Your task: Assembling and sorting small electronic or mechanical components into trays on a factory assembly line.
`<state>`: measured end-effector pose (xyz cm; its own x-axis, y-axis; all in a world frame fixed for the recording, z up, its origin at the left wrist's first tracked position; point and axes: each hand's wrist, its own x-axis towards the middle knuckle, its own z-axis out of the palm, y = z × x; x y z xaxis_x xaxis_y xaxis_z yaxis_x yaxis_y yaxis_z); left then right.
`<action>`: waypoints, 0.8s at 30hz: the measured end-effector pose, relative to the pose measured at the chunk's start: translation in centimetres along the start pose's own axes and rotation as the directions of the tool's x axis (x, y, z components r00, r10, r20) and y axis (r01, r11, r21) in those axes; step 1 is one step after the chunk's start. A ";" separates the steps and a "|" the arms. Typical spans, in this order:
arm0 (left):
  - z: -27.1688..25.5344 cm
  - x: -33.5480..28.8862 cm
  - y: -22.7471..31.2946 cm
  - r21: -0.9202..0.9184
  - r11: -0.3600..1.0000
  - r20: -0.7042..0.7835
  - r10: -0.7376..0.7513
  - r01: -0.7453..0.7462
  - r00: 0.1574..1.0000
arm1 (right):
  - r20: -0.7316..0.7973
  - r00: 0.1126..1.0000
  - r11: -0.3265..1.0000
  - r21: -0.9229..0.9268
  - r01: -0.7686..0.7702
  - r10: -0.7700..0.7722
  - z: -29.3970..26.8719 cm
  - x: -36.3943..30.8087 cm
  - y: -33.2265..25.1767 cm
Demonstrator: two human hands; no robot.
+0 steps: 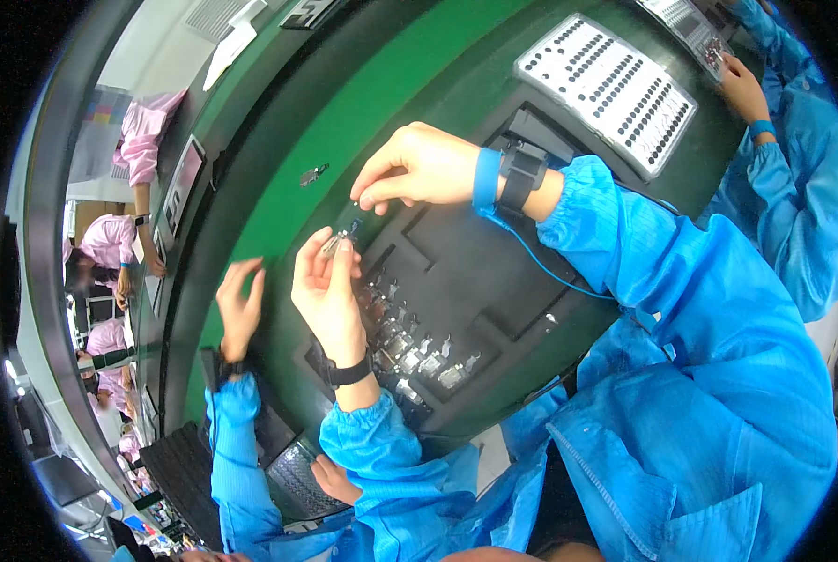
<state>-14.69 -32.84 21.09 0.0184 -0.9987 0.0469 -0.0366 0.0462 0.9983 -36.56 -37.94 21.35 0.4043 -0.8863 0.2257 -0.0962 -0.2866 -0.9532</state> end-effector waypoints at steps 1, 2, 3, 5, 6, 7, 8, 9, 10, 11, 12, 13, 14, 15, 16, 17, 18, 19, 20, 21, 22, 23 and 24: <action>-0.5 -0.2 -0.1 0.003 1.000 -0.009 -0.020 0.020 1.000 | 0.018 0.997 0.996 0.045 -0.078 0.078 0.5 0.2 0.0; -0.9 -0.4 -0.4 0.005 1.000 -0.021 -0.027 0.027 0.999 | 0.030 0.996 0.995 0.050 -0.082 0.080 0.8 0.3 0.0; -0.6 -0.1 -0.1 0.008 1.000 -0.006 -0.025 0.025 1.000 | 0.031 0.996 0.996 0.041 -0.083 0.082 0.3 0.2 -0.2; -0.5 -0.1 -0.1 0.008 1.000 0.000 -0.024 0.024 1.000 | 0.041 0.996 0.996 0.030 -0.085 0.083 0.2 0.1 0.0; -0.4 -0.1 0.0 0.011 1.000 0.001 -0.026 0.026 1.000 | 0.060 0.998 0.999 0.036 -0.038 0.036 0.2 0.2 0.2; -0.3 -0.1 -0.1 0.011 0.999 0.003 -0.031 0.031 1.000 | 0.078 0.997 0.999 0.042 0.006 -0.009 0.2 0.2 0.5; -0.2 -0.1 -0.1 0.010 0.999 0.005 -0.033 0.033 0.999 | 0.077 0.997 0.999 0.042 0.002 -0.006 0.2 0.2 0.8; -0.1 -0.1 0.0 0.015 0.999 0.003 -0.037 0.037 0.999 | 0.077 0.997 0.998 0.060 -0.025 0.020 0.3 0.2 1.0; 0.0 -0.1 0.0 0.019 0.999 0.004 -0.040 0.040 0.999 | 0.075 0.996 0.996 0.077 -0.052 0.046 0.3 0.3 1.0; 0.0 -0.1 0.0 0.018 0.999 0.004 -0.042 0.042 0.999 | 0.075 0.996 0.996 0.076 -0.054 0.048 0.3 0.3 1.0; -0.1 -0.1 0.0 0.035 0.999 0.002 -0.035 0.035 0.999 | 0.077 0.995 0.995 0.073 -0.067 0.061 0.3 0.3 0.8; -0.2 -0.1 -0.1 0.055 0.998 0.000 -0.027 0.027 1.000 | 0.079 0.994 0.994 0.072 -0.079 0.073 0.4 0.3 0.7; -0.2 -0.1 0.0 0.056 0.998 -0.002 -0.028 0.028 1.000 | 0.080 0.994 0.994 0.073 -0.079 0.073 0.4 0.3 0.6; -0.2 -0.1 0.0 0.058 0.998 -0.010 -0.011 0.011 1.000 | 0.075 0.997 0.997 0.059 -0.041 0.036 0.5 0.2 0.5; -0.1 -0.1 0.0 0.059 0.998 -0.015 0.005 -0.004 1.000 | 0.067 0.998 0.999 0.044 -0.004 0.001 0.5 0.1 0.4; -0.1 0.0 -0.1 0.060 0.998 -0.017 0.004 -0.003 1.000 | 0.069 0.998 0.999 0.046 -0.005 0.002 0.5 0.0 0.1; -0.1 0.0 -0.2 0.055 0.998 -0.019 0.013 -0.012 1.000 | 0.092 0.996 0.998 0.058 0.006 -0.011 0.7 -0.1 -0.4; 0.0 0.0 -0.2 0.050 0.999 -0.018 0.022 -0.021 1.000 | 0.112 0.993 0.997 0.069 0.015 -0.023 0.7 -0.3 -0.7; 0.0 -0.2 0.0 0.052 0.998 -0.020 0.021 -0.020 1.000 | 0.107 0.994 0.999 0.037 0.016 -0.020 1.0 -0.3 -0.7; 0.0 -0.3 0.2 0.050 0.999 -0.011 0.009 -0.009 1.000 | 0.110 0.994 0.999 0.040 0.017 -0.021 1.2 -0.2 -0.5; 0.3 -0.4 0.2 0.043 0.999 0.009 -0.005 0.004 1.000 | 0.106 0.994 0.999 -0.005 0.032 -0.031 1.2 -0.2 -0.2; 0.4 -0.4 0.1 0.041 0.999 0.015 -0.008 0.007 1.000 | 0.105 0.994 0.998 -0.049 0.047 -0.042 1.2 -0.3 0.0; 0.5 -0.4 0.0 0.032 0.999 0.026 -0.016 0.015 1.000 | 0.101 0.994 0.998 -0.051 0.042 -0.037 1.2 -0.3 0.1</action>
<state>-15.22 -32.45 21.08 -0.0073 -0.9995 0.0303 -0.0683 0.0308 0.9972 -35.66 -37.26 20.94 0.4977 -0.8337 0.2392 -0.1254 -0.3421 -0.9313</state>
